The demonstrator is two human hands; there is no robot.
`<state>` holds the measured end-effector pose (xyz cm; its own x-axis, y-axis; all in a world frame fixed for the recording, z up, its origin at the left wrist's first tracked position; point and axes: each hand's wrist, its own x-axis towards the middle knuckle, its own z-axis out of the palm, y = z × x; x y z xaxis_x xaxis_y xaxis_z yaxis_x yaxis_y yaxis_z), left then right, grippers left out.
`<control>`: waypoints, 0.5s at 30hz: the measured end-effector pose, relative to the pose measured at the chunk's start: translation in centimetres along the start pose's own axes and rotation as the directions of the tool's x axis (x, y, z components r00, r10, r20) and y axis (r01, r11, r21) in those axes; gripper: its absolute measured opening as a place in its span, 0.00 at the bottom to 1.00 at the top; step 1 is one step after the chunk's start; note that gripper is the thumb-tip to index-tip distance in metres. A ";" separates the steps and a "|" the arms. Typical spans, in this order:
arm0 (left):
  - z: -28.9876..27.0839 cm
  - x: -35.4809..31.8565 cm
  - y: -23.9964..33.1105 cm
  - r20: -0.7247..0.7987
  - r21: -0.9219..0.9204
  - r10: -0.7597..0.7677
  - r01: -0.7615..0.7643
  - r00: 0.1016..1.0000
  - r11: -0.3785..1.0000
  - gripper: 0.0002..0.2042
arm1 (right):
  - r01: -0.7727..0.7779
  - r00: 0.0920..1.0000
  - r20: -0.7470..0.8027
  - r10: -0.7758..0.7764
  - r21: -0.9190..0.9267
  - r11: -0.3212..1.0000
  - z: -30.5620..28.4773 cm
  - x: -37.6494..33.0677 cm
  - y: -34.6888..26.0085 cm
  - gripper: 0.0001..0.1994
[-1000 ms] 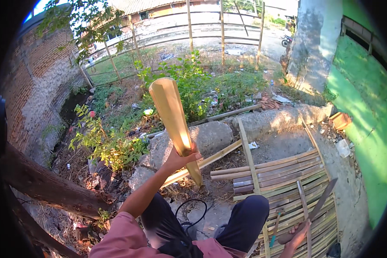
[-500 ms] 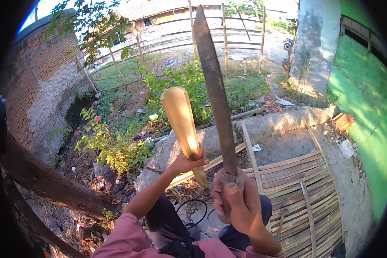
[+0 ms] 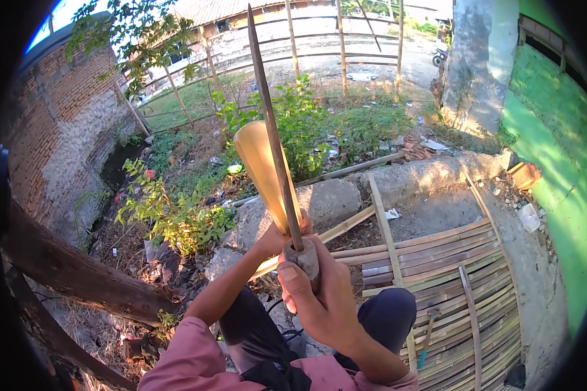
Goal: The person splits a bamboo pole using a large knife and then hammers small bamboo dowels into pre-drilled holes in the frame components.
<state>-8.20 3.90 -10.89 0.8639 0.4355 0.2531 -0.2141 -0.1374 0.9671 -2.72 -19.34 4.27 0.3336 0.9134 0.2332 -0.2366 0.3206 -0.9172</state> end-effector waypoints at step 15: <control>-1.4 0.2 -2.5 -0.019 0.028 0.019 -0.019 1.000 0.999 0.16 | -0.027 0.996 0.081 0.039 -0.142 0.989 -0.3 0.5 0.9 0.18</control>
<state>-8.20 5.58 -13.20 0.8507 0.4498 0.2720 -0.2173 -0.1704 0.9611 -2.49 -18.65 3.46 0.2488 0.9425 0.2229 -0.1134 0.2569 -0.9598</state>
